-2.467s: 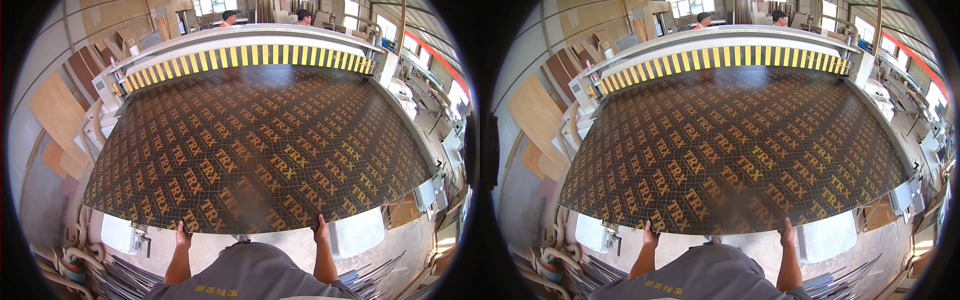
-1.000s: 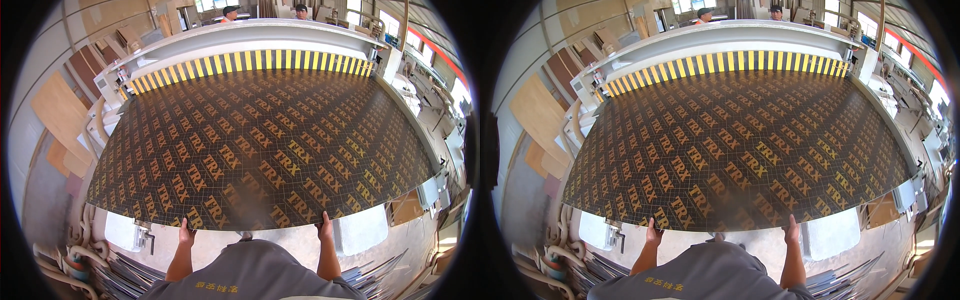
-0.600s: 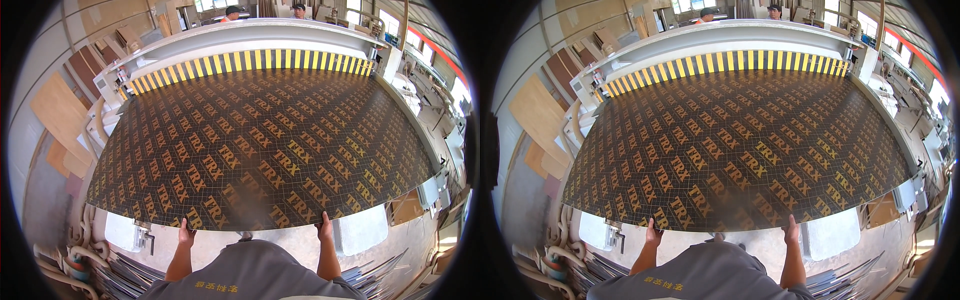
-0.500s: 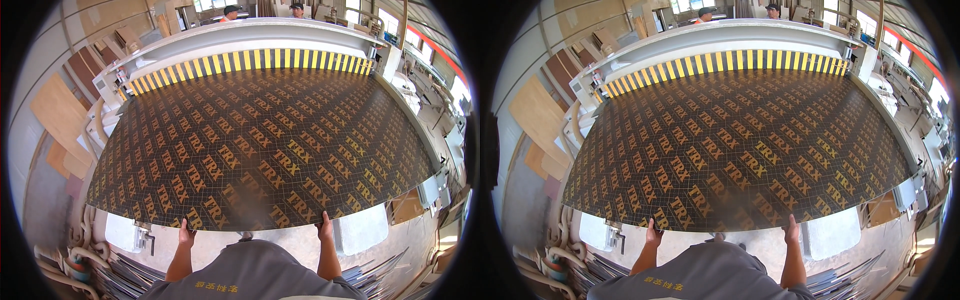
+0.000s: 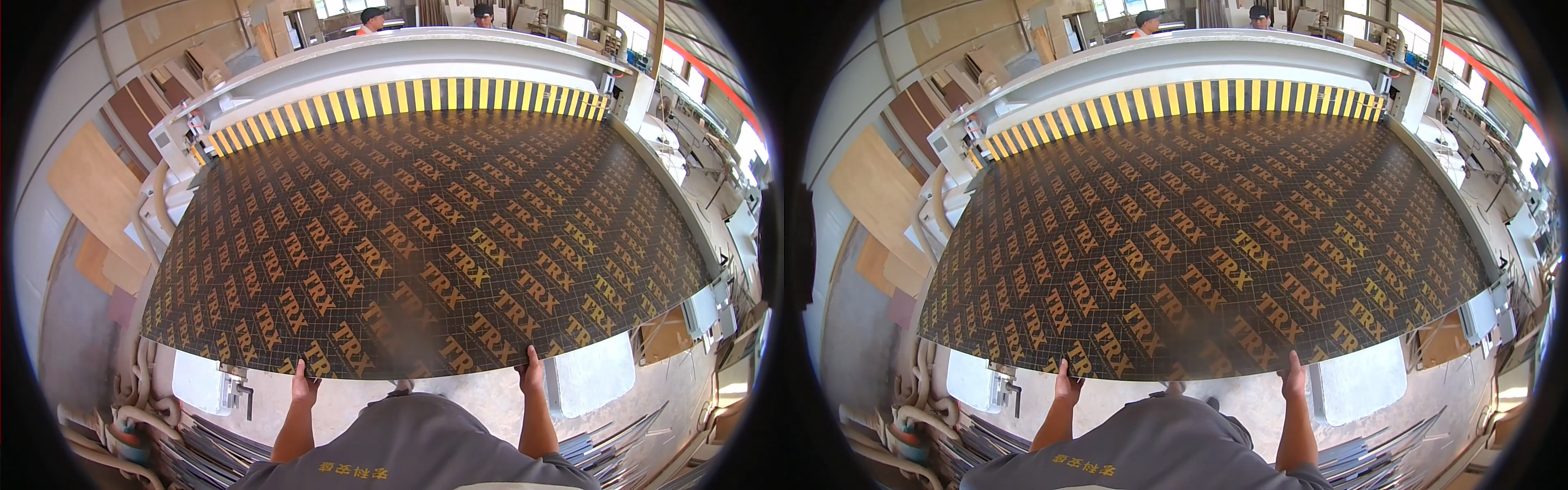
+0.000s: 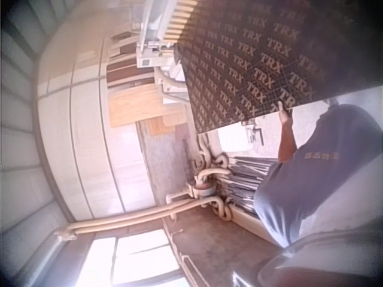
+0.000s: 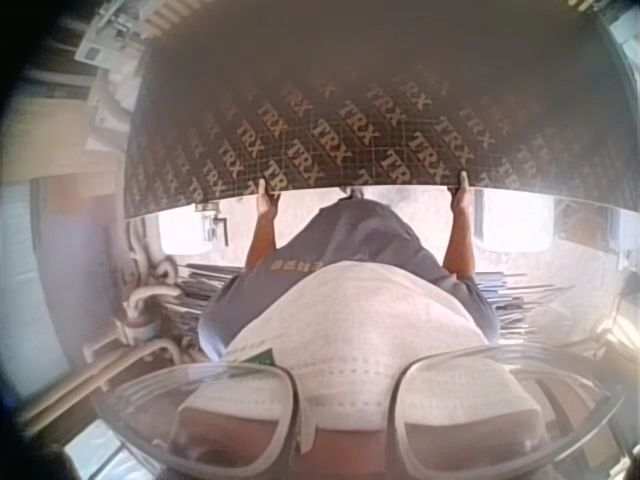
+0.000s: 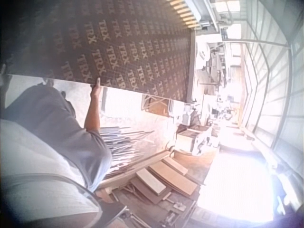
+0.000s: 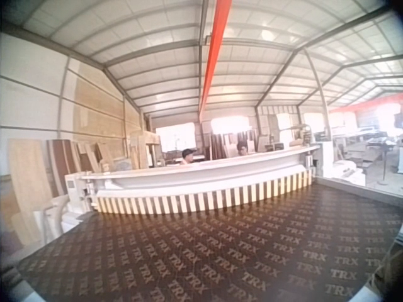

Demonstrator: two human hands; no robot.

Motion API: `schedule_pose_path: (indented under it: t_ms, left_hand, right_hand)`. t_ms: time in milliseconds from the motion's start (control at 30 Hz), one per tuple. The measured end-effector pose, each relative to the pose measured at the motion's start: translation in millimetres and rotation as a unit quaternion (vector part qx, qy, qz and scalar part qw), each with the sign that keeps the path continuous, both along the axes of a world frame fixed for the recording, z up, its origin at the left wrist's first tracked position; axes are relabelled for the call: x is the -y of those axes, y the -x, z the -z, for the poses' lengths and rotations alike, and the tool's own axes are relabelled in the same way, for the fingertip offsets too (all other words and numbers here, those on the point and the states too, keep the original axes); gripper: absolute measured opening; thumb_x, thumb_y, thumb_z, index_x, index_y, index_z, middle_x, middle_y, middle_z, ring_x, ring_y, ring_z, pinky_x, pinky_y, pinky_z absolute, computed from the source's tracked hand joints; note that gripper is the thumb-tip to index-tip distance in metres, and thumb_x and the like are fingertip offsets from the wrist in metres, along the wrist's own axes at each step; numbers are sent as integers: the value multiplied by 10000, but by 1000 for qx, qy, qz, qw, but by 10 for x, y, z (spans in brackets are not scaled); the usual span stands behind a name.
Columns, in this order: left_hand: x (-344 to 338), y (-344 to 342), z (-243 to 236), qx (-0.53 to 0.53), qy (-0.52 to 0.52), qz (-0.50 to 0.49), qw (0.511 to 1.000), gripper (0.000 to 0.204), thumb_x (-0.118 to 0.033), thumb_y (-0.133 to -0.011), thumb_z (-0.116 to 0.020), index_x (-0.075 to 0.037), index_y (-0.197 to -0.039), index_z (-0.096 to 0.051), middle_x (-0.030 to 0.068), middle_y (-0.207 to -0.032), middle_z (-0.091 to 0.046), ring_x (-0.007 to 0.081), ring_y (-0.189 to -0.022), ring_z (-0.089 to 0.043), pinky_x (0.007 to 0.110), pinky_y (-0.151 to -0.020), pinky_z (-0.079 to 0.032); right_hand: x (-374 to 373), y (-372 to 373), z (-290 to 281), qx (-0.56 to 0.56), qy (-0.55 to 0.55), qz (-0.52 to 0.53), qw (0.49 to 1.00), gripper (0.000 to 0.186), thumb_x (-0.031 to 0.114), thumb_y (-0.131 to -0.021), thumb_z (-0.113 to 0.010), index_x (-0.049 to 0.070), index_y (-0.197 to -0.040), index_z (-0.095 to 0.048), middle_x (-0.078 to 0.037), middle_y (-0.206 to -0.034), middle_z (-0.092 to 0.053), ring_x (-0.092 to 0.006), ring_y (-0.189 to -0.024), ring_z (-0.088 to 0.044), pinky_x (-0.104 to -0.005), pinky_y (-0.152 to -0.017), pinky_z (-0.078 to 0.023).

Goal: The person aligns a board on the machine table, moves around the equipment to clear wood scraps, and then loads a large plywood sheet onto the bed of the saw for cutting.

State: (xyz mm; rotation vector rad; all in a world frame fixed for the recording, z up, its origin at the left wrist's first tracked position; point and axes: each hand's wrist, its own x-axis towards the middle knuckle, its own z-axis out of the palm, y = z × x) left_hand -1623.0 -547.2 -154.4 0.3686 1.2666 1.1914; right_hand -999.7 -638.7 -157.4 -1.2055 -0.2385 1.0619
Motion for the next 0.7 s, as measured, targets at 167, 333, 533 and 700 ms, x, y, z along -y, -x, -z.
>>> schedule_pose_path:
  t_ms: [167, 333, 533, 700]
  left_hand:
    - [-3, 5, 32, 1, -2, -6, 1000, 649, -579, -983, -618, -172, -1476, -506, 37, -1483, -576, 238, -1378, -490, 493, -1163, -289]
    - [4, -8, -2, -5, 4, -4, 1000, 641, -580, -981, -620, -169, -1462, -517, 30, -1464, -587, 231, -1360, -501, 485, -1150, -301]
    - [5, -25, -28, -3, 2, -19, 1000, 564, -546, -994, -633, -166, -1404, -562, 24, -1364, -647, 220, -1259, -575, 481, -1078, -370]
    - [1, -29, -30, -1, -2, -16, 1000, 595, -559, -989, -634, -172, -1431, -542, 21, -1396, -635, 226, -1302, -561, 500, -1124, -346]
  right_hand:
    - [30, -24, 62, 11, 2, -9, 1000, 389, 382, -1001, -641, 83, -1246, -599, -20, -966, -651, -125, -716, -552, -282, -599, -420]
    - [37, -24, 66, 17, -3, -6, 1000, 397, 391, -996, -645, 79, -1239, -605, -14, -970, -653, -118, -716, -549, -280, -606, -420]
    - [45, -43, 83, 19, -6, -21, 1000, 403, 397, -994, -643, 86, -1248, -601, -9, -972, -654, -111, -711, -538, -280, -613, -415]
    - [45, -43, 77, 15, -11, -21, 1000, 433, 391, -995, -643, 96, -1304, -576, -16, -1047, -654, -123, -787, -571, -283, -633, -423]
